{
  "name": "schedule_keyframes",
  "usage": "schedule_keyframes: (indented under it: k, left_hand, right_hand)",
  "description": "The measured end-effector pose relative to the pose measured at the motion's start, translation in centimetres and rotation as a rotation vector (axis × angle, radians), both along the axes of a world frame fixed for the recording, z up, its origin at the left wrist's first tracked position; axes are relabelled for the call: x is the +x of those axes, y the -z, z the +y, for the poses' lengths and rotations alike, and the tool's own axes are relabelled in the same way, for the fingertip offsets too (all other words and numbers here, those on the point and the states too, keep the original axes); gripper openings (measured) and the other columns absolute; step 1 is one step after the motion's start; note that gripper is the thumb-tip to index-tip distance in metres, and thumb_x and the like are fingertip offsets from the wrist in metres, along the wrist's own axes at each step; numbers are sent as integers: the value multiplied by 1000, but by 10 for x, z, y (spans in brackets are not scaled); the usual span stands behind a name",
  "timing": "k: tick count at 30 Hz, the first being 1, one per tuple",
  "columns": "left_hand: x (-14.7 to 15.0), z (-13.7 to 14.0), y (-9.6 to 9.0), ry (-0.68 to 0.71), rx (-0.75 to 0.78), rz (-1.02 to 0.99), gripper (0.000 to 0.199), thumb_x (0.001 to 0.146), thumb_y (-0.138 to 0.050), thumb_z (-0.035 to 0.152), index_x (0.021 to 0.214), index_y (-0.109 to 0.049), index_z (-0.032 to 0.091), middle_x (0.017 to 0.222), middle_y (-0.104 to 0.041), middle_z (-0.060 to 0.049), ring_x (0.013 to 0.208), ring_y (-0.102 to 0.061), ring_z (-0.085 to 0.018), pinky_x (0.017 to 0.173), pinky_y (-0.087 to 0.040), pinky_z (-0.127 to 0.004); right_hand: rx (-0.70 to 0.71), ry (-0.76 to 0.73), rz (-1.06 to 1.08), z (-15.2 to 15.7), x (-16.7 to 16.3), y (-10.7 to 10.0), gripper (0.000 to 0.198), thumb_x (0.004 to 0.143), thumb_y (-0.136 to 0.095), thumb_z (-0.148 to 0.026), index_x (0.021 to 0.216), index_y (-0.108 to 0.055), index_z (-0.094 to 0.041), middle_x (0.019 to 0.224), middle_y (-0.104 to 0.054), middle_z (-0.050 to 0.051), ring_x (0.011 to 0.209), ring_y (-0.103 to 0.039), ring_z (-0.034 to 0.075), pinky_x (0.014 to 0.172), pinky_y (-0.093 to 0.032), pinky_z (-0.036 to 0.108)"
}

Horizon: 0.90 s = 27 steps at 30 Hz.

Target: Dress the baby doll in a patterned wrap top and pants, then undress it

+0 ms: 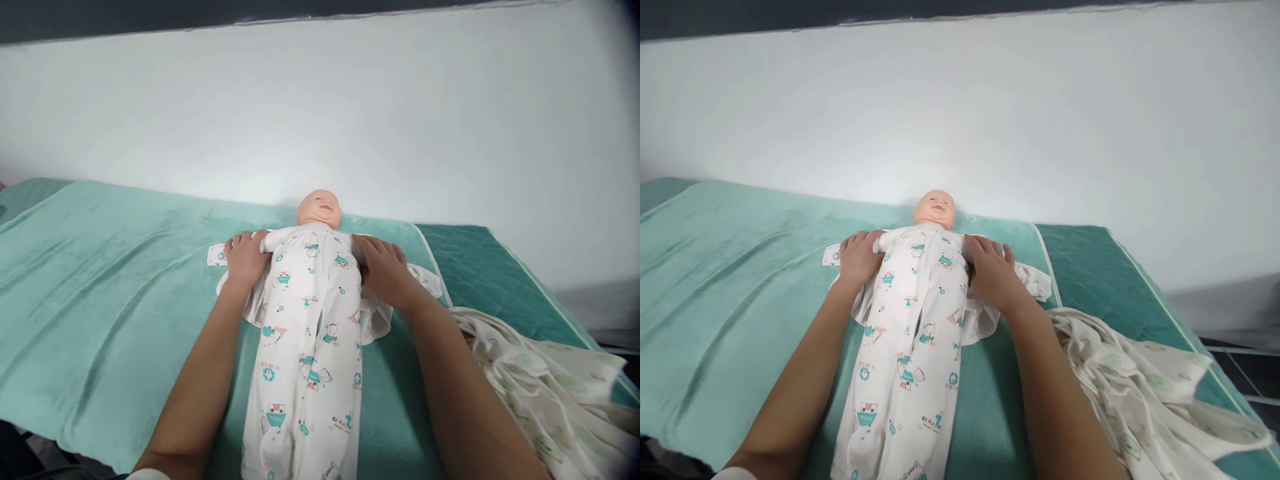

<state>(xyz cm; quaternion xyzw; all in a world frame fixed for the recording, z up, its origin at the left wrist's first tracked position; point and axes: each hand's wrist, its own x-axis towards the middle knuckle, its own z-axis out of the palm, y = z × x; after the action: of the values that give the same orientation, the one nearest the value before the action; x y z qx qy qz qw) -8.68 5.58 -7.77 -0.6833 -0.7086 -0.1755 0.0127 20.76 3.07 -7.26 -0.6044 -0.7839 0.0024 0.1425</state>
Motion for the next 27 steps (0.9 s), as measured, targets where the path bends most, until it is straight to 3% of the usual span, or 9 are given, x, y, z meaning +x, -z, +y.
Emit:
schedule_keyframes:
  k: [4,9,12,14,17,20,24,27]
  left_hand:
    - [-2,0,-3,16,-36,-78,46,84,-58,31,128,-62,40,125,-66,-5,121,-53,-31,111,-31,-51]
    - [-4,0,-8,39,-72,-189,49,81,-57,27,127,-63,43,129,-66,-1,126,-51,-29,114,-28,-51]
    - [-6,0,-8,47,-68,-193,52,81,-56,26,130,-62,42,130,-65,-1,127,-52,-29,114,-29,-51]
    - [-8,1,-7,54,-71,-201,53,79,-57,25,130,-62,41,130,-66,-1,127,-53,-29,115,-29,-51]
    - [-11,5,-6,28,-51,-281,55,77,-58,23,130,-61,35,128,-68,-1,126,-56,-27,115,-30,-48]
    - [-13,7,-3,-31,11,-388,58,77,-57,21,135,-56,27,127,-70,-3,123,-60,-25,111,-37,-42]
    - [-12,6,-2,-61,61,-384,57,81,-56,22,138,-52,26,129,-69,-4,121,-62,-26,106,-43,-40]
    - [-11,4,-4,-75,72,-377,54,84,-54,22,137,-51,27,130,-68,-3,121,-62,-25,104,-45,-39]
  right_hand:
    - [47,-88,76,-18,-18,-29,59,85,-37,-5,141,-46,-22,149,-51,10,140,-44,30,119,-22,63]
    - [46,-272,212,-5,-77,-63,48,91,-34,-8,134,-52,-18,140,-58,12,132,-50,24,106,-44,41]
    - [-92,-319,-5,23,-119,-74,37,94,-35,-13,123,-57,-14,125,-63,14,117,-58,26,95,-48,39]
    - [-227,-311,-214,42,-142,-78,32,95,-38,-18,118,-59,-13,121,-64,15,109,-60,27,87,-50,39]
    - [-330,-321,-327,61,-168,-80,25,91,-52,-26,111,-64,-14,121,-65,16,108,-61,30,80,-52,39]
    - [-366,-321,-351,69,-184,-76,27,88,-61,-30,110,-66,-15,118,-67,17,101,-66,30,73,-53,38]
    - [-370,-341,-369,69,-194,-69,18,87,-59,-19,101,-68,-13,98,-74,12,84,-70,25,69,-52,35]
    - [-334,-361,-375,69,-193,-71,21,90,-54,-21,105,-67,-13,100,-74,12,90,-70,27,73,-51,37]
